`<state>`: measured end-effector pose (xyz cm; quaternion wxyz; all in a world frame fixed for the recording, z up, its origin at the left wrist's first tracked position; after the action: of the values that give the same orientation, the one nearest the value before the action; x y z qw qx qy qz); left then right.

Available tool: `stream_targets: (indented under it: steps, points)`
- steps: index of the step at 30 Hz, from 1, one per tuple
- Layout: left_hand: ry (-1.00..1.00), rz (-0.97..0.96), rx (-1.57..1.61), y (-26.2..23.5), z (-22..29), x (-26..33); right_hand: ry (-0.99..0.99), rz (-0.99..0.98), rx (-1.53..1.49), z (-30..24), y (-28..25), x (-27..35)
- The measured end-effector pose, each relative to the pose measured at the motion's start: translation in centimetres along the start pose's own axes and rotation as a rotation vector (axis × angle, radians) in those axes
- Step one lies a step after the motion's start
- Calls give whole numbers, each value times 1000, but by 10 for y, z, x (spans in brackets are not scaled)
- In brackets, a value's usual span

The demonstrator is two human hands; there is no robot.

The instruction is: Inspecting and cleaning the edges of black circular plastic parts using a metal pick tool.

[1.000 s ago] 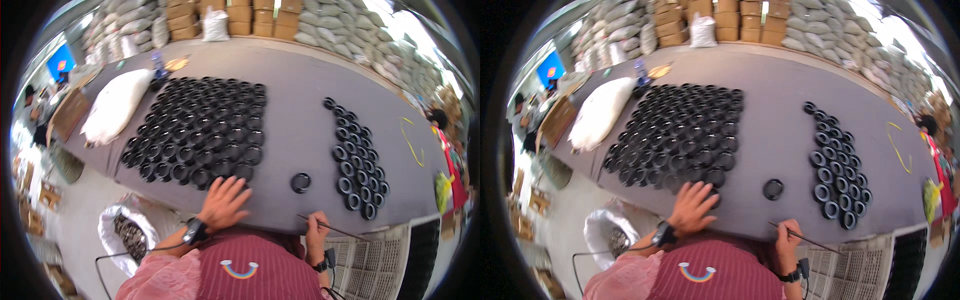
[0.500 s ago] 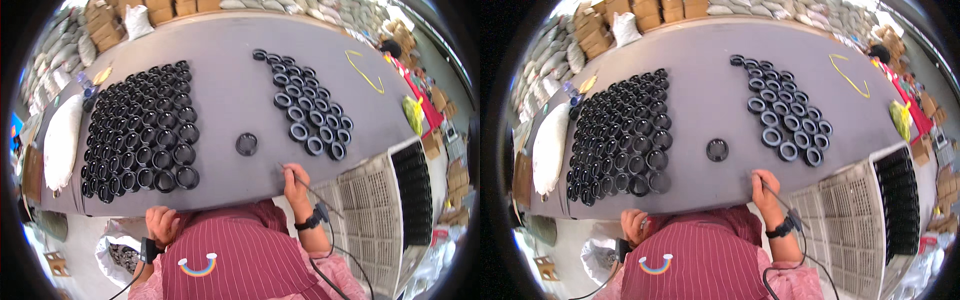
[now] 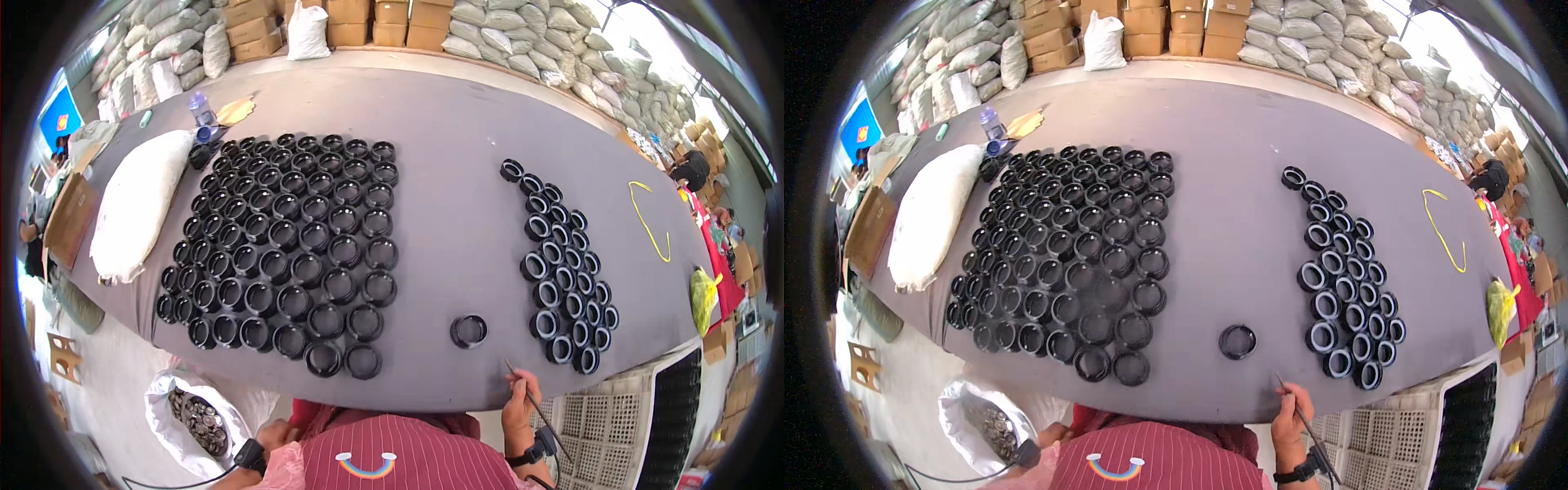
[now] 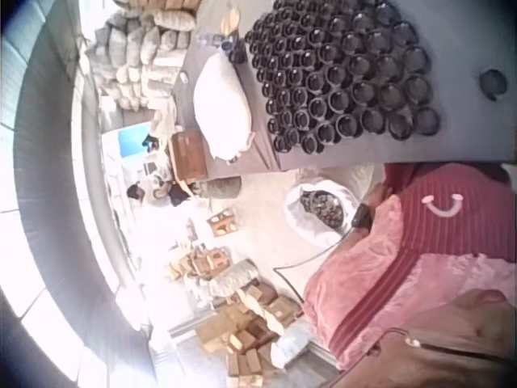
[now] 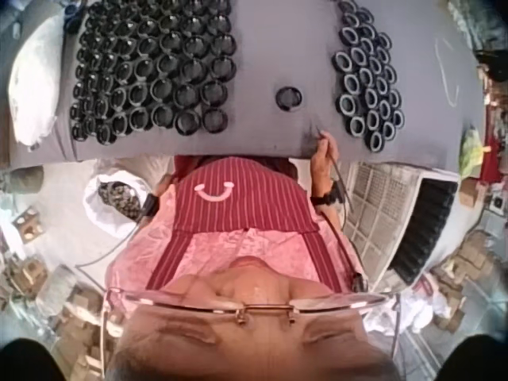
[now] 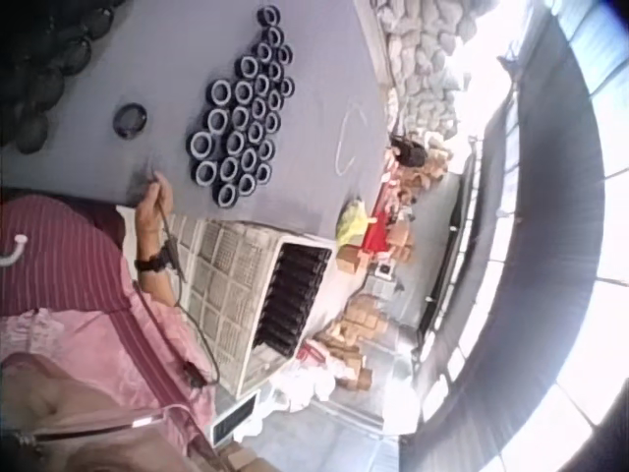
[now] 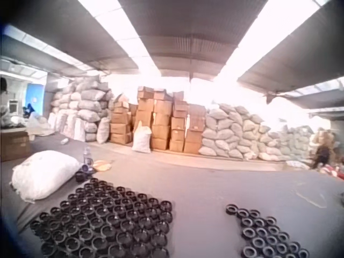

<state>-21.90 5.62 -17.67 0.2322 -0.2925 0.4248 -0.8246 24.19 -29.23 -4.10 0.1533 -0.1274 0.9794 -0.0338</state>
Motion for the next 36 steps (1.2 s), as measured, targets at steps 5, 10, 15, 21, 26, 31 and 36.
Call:
stream_targets:
  steps: [5, 10, 15, 21, 26, 31, 36]
  points:
    - [-897, -155, 629, 119, -78, 30, 206, 11, 32, -10, 5, -7]
    - [-776, -477, 704, 203, 28, -32, 320, -18, -25, -4, 5, -14]
    - [-595, -538, 682, 238, 66, -62, 363, -33, -32, -8, -4, -12]
    - [-589, -481, 663, 280, 58, -29, 160, -155, -148, -14, 5, -11]
    - [-587, -392, 646, 288, 24, 34, -21, -250, -164, -23, -2, -19]
    - [-647, -334, 646, 281, 8, 101, -427, -384, 249, -47, -18, -35]
    - [-727, -314, 644, 278, -10, 158, -558, -489, 489, -44, 1, -25]
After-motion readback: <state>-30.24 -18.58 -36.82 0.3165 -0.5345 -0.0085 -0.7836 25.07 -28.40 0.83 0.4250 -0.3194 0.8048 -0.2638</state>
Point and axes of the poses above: each hand's wrist, its own x-axis away from the middle knuckle, its own y-axis out of the palm, z = x × y, the point moved 6 cm from there along -x, towards the middle knuckle, and after that the axes turned 9 degrees about -x, right-handed, at the moved point
